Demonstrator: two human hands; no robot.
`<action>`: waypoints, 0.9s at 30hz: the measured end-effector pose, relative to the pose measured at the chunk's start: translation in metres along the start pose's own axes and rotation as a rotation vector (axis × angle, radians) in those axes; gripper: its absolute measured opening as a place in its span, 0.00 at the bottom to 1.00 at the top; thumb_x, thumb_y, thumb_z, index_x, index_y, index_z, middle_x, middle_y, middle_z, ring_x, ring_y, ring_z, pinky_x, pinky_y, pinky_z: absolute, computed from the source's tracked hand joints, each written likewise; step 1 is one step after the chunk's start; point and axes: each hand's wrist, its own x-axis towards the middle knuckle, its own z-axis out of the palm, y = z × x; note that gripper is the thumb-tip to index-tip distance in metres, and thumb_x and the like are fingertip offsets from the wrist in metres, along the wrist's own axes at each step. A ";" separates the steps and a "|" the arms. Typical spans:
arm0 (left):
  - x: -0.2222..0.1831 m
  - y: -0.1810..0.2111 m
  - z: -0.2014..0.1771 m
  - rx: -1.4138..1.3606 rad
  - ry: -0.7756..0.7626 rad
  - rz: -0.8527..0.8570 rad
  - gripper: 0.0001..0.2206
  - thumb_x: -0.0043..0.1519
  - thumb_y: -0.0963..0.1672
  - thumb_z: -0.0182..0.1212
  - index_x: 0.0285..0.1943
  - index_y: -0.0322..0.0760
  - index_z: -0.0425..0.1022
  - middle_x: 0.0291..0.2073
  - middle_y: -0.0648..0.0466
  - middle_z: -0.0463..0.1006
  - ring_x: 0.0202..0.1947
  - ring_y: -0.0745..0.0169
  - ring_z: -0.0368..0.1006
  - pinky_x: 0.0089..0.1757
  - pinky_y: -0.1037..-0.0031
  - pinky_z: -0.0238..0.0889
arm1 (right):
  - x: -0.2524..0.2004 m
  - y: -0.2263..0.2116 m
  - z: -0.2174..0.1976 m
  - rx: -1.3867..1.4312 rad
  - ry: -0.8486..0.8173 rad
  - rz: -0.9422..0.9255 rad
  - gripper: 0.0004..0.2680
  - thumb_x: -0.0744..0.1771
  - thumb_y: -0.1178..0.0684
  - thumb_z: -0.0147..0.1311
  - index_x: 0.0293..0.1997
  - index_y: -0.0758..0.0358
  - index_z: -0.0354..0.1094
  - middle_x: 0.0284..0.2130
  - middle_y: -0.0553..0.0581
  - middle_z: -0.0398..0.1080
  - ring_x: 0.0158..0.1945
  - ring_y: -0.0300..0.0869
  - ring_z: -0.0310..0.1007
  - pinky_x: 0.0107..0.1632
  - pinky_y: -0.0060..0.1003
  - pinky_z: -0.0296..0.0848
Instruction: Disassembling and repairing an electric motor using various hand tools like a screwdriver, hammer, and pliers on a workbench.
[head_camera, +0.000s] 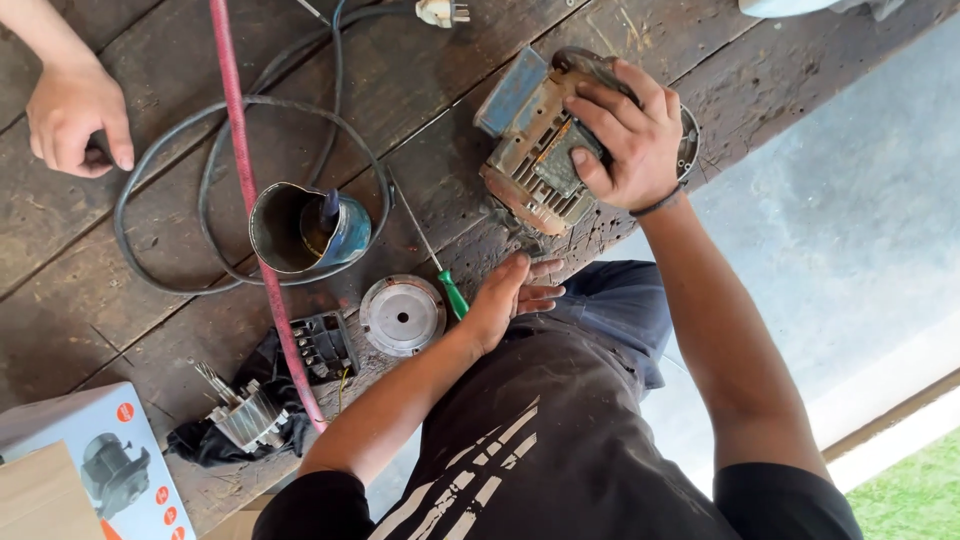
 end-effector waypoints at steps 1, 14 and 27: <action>-0.003 0.006 0.002 0.007 -0.002 -0.004 0.21 0.68 0.55 0.45 0.56 0.37 0.62 0.68 0.41 0.72 0.51 0.46 0.80 0.47 0.64 0.77 | -0.002 -0.001 0.000 -0.004 0.004 0.006 0.19 0.73 0.40 0.37 0.52 0.59 0.78 0.47 0.55 0.80 0.64 0.52 0.64 0.50 0.44 0.61; -0.015 0.070 -0.020 0.702 0.281 0.301 0.17 0.63 0.43 0.60 0.59 0.37 0.64 0.50 0.49 0.76 0.48 0.57 0.77 0.49 0.71 0.74 | -0.006 -0.012 0.004 0.044 0.016 0.115 0.19 0.74 0.42 0.38 0.53 0.62 0.78 0.50 0.58 0.79 0.67 0.54 0.60 0.57 0.51 0.60; 0.031 0.085 -0.061 0.612 0.113 0.610 0.31 0.62 0.60 0.57 0.63 0.38 0.61 0.56 0.44 0.70 0.58 0.48 0.73 0.52 0.69 0.68 | -0.014 -0.014 0.005 0.060 -0.023 0.173 0.16 0.74 0.44 0.42 0.56 0.63 0.77 0.55 0.58 0.76 0.70 0.55 0.56 0.61 0.54 0.59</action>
